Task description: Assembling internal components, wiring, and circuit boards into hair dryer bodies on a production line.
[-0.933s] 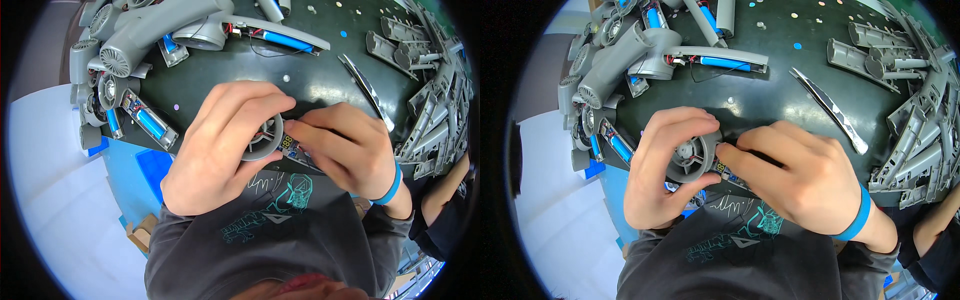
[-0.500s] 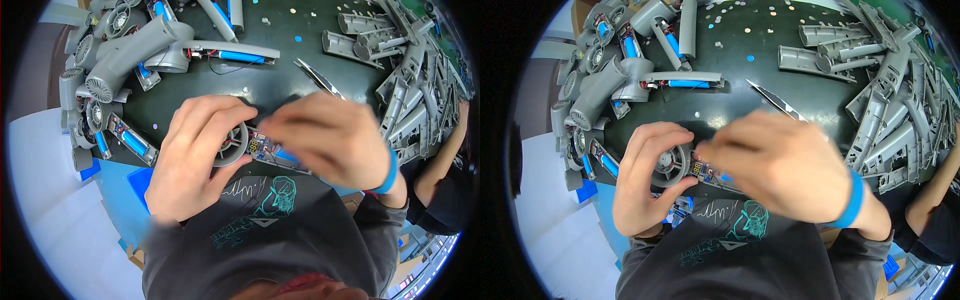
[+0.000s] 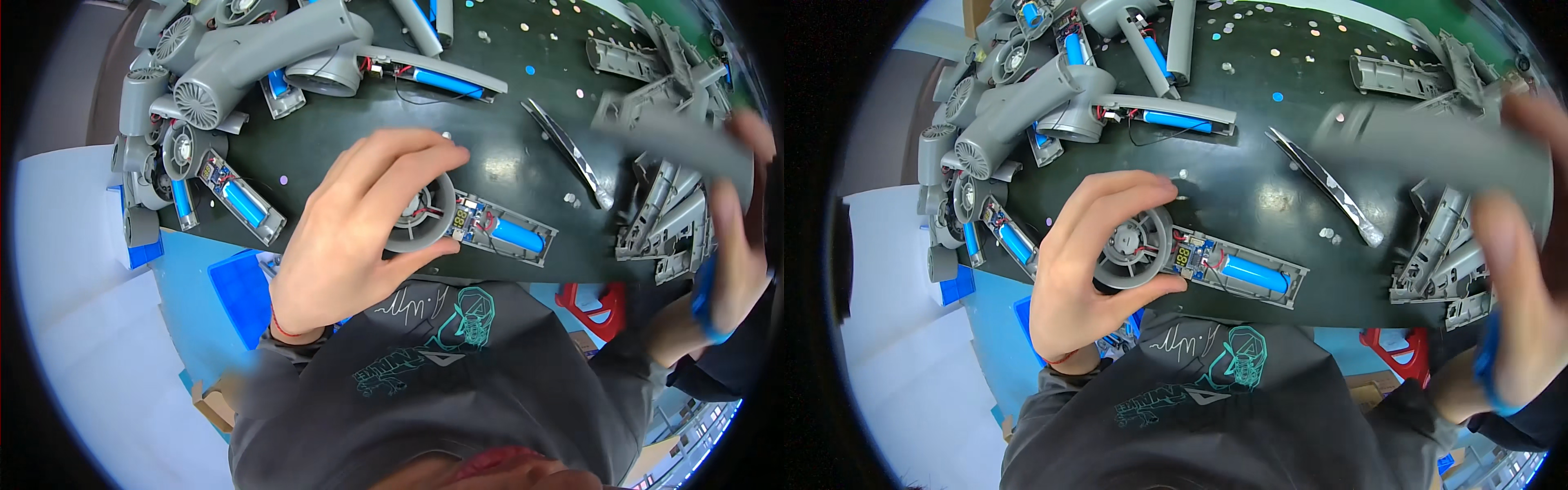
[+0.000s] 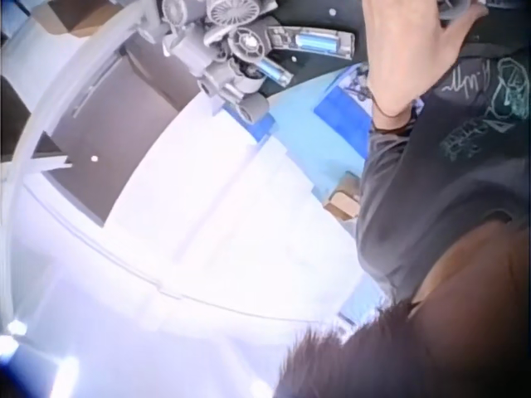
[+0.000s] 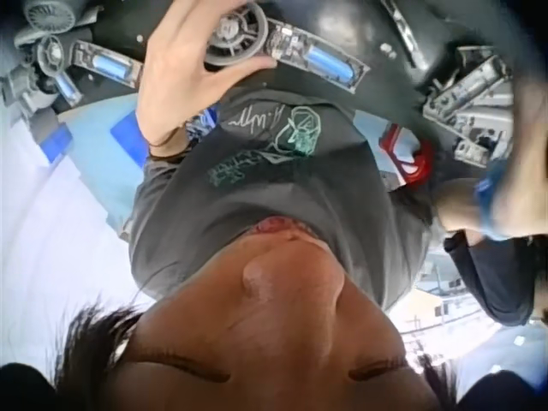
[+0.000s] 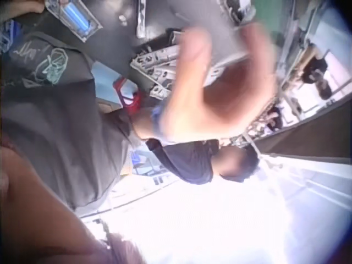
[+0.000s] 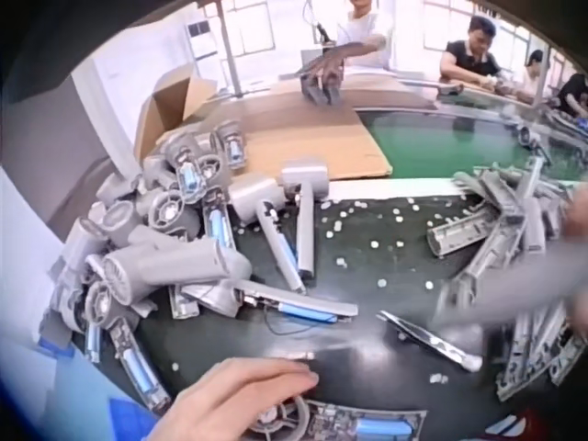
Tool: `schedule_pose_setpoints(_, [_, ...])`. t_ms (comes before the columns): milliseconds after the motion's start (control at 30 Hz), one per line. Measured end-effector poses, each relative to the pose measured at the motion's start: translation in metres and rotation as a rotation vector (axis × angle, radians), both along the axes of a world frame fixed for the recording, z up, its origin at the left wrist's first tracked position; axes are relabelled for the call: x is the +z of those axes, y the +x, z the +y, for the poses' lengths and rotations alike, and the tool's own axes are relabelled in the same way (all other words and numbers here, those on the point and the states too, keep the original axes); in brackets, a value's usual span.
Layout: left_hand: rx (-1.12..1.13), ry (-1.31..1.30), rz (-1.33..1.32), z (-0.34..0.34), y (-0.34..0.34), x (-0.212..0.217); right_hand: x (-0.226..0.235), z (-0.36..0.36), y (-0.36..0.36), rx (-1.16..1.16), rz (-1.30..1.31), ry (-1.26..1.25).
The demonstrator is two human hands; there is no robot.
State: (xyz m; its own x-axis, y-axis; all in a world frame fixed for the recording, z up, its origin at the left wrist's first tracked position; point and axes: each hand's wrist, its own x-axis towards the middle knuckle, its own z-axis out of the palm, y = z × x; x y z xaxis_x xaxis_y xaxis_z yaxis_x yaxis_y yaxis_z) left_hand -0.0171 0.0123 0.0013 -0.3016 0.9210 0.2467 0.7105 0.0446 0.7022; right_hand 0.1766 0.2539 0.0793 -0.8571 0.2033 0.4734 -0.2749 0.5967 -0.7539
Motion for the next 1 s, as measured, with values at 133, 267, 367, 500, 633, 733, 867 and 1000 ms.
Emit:
schedule_pose_setpoints(133, [-0.025, 0.004, 0.042, 0.002, -0.002, 0.001, -0.049, -0.045, 0.033, -0.052, -0.178, -0.079])
schedule_pose_setpoints(267, [-0.016, -0.023, 0.057, 0.000, -0.003, 0.000, -0.089, -0.073, 0.028, -0.214, -0.089, -0.197])
schedule_pose_setpoints(367, [0.009, -0.037, 0.066, 0.002, 0.000, 0.001, -0.095, -0.072, 0.036, -0.232, -0.065, -0.177])
schedule_pose_setpoints(500, [0.009, -0.064, 0.083, 0.004, 0.001, 0.005, -0.101, -0.074, 0.036, -0.252, -0.122, -0.229])
schedule_pose_setpoints(633, [0.024, -0.054, 0.113, 0.004, 0.003, 0.001, -0.105, -0.086, 0.027, -0.256, -0.100, -0.098])
schedule_pose_setpoints(733, [0.042, -0.157, 0.192, 0.005, 0.008, 0.009, -0.106, -0.092, 0.024, -0.287, -0.118, -0.012])
schedule_pose_setpoints(867, [-0.057, -0.313, 0.338, 0.012, 0.006, 0.027, -0.099, -0.078, 0.016, -0.217, -0.173, 0.232])
schedule_pose_setpoints(1000, [-0.141, -0.267, 0.447, 0.019, 0.003, 0.020, -0.100, -0.078, 0.014, -0.151, -0.277, -0.122])
